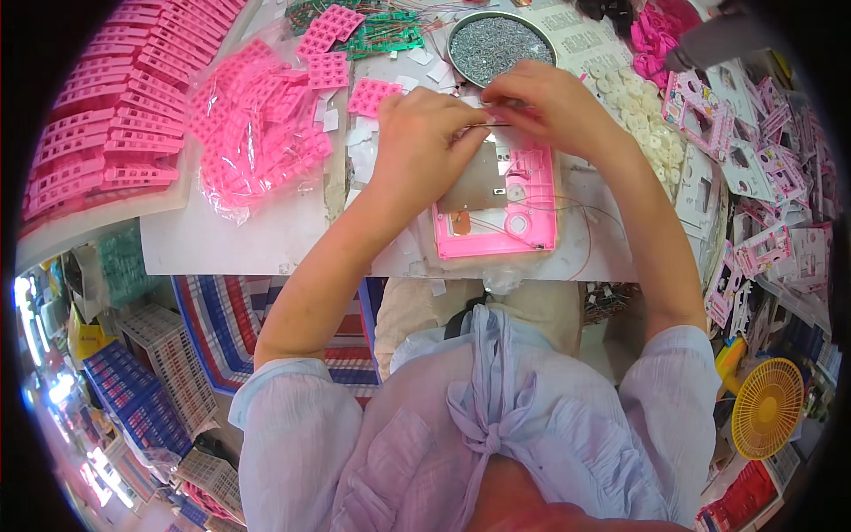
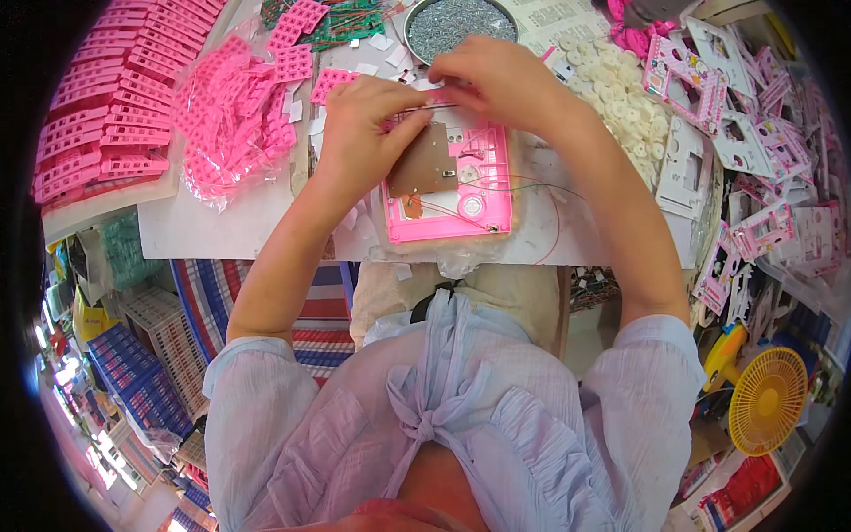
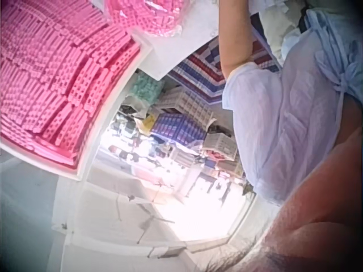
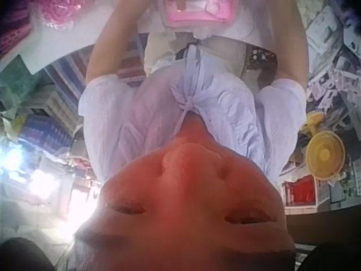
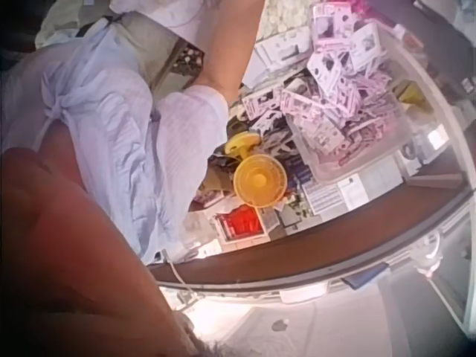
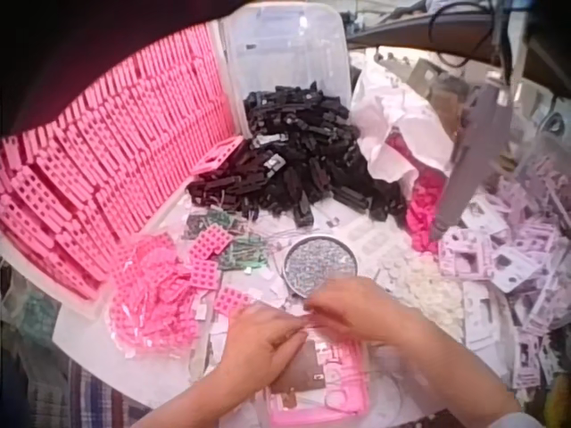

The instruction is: Assembling a toy ATM/calculator bank by inserting buttons and a circuit board into a plastic casing and securing it with an electric screwdriver.

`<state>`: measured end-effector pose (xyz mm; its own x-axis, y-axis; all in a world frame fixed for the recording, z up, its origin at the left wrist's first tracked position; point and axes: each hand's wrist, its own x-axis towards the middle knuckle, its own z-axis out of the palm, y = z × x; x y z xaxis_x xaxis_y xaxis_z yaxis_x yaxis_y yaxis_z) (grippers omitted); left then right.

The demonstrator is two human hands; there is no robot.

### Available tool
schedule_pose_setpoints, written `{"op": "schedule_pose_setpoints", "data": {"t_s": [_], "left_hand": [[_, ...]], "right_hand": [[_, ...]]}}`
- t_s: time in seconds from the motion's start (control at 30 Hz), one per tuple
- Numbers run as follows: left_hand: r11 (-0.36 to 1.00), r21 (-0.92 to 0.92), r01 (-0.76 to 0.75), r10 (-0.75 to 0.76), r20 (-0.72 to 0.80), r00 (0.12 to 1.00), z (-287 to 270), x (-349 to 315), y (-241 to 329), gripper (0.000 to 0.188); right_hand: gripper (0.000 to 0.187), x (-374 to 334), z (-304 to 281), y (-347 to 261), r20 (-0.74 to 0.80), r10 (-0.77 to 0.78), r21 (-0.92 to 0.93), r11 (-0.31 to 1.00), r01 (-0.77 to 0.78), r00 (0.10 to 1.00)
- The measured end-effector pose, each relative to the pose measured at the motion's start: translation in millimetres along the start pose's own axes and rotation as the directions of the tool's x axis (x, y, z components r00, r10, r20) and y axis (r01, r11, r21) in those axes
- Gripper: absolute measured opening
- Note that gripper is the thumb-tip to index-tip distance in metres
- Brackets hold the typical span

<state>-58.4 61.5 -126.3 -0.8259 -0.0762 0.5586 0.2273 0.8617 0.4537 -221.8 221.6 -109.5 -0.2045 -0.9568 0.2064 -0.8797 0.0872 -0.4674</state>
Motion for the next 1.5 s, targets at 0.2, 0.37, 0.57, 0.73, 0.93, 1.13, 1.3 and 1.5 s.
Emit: {"op": "schedule_pose_setpoints", "data": {"t_s": [0.2,0.37,0.57,0.73,0.93,1.13,1.3,1.5], "left_hand": [[0.788,-0.332,0.518,-0.499,0.147,0.854,0.1,-7.3,15.1,0.015],[0.977,-0.086,0.194,-0.193,0.016,0.981,3.7,-10.9,3.8,0.009],[0.999,0.019,0.050,-0.053,0.170,0.984,-0.1,1.8,5.6,0.006],[0.979,0.069,-0.192,0.146,0.422,0.895,1.5,25.1,5.4,0.006],[0.884,0.185,-0.429,0.228,0.630,0.743,12.7,43.2,19.5,0.006],[0.972,0.191,-0.138,-0.063,0.773,0.631,18.4,60.3,12.3,0.015],[0.971,0.226,0.072,-0.225,0.785,0.577,10.9,79.1,10.3,0.014],[0.994,0.110,0.008,-0.093,0.799,0.593,8.4,80.2,3.3,0.014]], "right_hand": [[0.015,1.1,-5.2,-2.9,-0.081,-0.169,-0.111,0.981,0.160,0.982],[0.013,-22.7,8.8,-62.8,0.035,0.134,-0.391,0.914,-0.110,0.990],[0.014,-53.3,12.9,-95.0,0.056,0.282,-0.201,0.943,-0.266,0.958],[0.013,-63.2,25.5,-93.8,-0.186,0.297,-0.164,0.930,-0.328,0.936],[0.011,-56.1,21.7,-97.0,-0.247,0.245,-0.291,0.904,-0.313,0.938],[0.015,-58.5,19.4,-88.0,-0.082,0.317,-0.306,0.894,-0.326,0.945],[0.015,-44.3,13.0,-73.5,-0.072,0.282,-0.170,0.942,-0.290,0.957],[0.014,-49.3,32.2,-42.9,-0.310,0.170,-0.056,0.979,-0.196,0.936]]}}
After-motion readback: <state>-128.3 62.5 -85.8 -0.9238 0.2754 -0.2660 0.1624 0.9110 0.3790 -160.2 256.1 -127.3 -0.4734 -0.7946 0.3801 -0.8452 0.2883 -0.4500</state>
